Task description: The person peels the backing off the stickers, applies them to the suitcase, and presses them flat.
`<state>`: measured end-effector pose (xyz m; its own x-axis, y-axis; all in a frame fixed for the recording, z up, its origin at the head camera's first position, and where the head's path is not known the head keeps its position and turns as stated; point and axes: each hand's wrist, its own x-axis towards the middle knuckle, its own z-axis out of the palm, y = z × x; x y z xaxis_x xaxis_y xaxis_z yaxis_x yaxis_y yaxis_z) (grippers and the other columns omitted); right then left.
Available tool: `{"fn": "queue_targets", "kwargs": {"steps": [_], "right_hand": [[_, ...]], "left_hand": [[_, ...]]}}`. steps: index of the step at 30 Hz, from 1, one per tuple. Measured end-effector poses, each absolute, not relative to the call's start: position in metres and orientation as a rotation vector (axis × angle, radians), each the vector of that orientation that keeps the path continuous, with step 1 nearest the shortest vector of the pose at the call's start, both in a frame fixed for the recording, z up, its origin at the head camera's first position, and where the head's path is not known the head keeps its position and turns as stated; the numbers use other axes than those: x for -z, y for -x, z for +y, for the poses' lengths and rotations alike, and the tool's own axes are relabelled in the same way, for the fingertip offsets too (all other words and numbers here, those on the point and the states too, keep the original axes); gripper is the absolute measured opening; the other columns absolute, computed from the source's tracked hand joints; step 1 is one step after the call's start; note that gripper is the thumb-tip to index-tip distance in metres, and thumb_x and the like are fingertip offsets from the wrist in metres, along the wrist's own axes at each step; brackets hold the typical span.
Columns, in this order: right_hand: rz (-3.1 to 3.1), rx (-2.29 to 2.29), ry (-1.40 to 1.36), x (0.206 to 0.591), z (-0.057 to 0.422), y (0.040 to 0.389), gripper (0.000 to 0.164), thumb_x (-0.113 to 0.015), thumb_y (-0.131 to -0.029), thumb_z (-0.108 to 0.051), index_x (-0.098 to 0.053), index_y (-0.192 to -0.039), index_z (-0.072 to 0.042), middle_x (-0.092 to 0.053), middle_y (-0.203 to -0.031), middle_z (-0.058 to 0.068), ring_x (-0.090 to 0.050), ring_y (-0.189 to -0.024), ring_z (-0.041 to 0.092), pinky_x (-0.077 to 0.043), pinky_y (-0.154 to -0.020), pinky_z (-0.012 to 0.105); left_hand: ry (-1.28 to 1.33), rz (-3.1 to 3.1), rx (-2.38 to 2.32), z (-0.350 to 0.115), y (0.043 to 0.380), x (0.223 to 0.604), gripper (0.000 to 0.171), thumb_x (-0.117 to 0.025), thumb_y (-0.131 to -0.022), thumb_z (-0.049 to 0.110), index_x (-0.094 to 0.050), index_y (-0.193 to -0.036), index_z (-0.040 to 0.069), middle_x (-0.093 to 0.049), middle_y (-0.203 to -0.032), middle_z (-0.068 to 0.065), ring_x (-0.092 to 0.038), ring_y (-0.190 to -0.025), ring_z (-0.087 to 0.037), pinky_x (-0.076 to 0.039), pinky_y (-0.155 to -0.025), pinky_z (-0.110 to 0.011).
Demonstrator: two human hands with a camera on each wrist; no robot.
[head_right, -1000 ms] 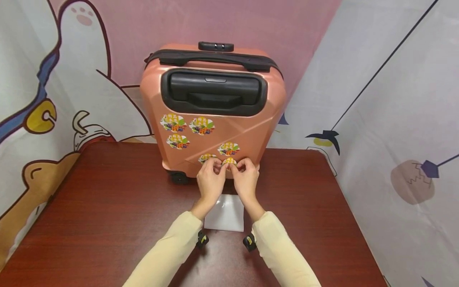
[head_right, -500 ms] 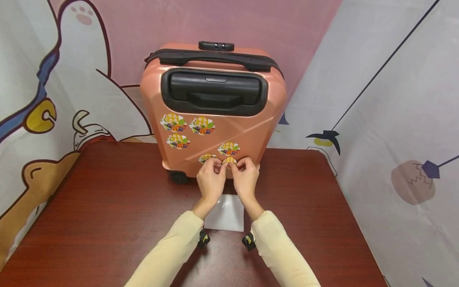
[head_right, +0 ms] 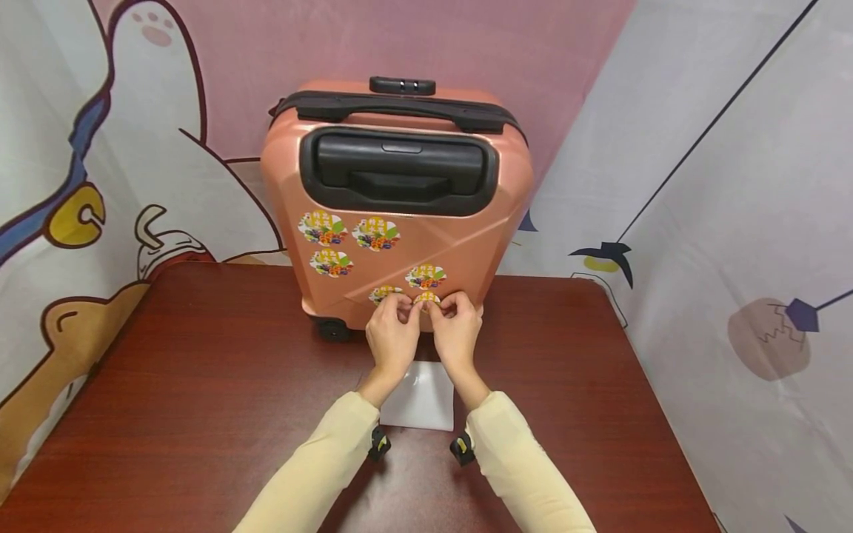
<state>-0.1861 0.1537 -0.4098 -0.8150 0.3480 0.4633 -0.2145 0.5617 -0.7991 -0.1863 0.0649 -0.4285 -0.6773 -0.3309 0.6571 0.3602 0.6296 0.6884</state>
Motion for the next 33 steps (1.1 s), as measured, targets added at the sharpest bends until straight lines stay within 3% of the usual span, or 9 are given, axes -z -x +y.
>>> {"fn": "queue_targets", "kwargs": {"steps": [33], "right_hand": [[-2.237,-1.224,0.142,0.409,0.168,0.184,0.019,-0.074,-0.074,-0.009,-0.056,-0.070,-0.001,-0.056,-0.062,0.010,-0.051,-0.056,0.017,-0.038,-0.052,0.019]], "left_hand": [[0.040,-2.056,1.124,0.048,0.184,0.432,0.016,-0.074,-0.077,0.017,-0.061,-0.075,0.009,-0.059,-0.067,0.000,-0.055,-0.054,-0.011,-0.044,-0.049,-0.028]]}}
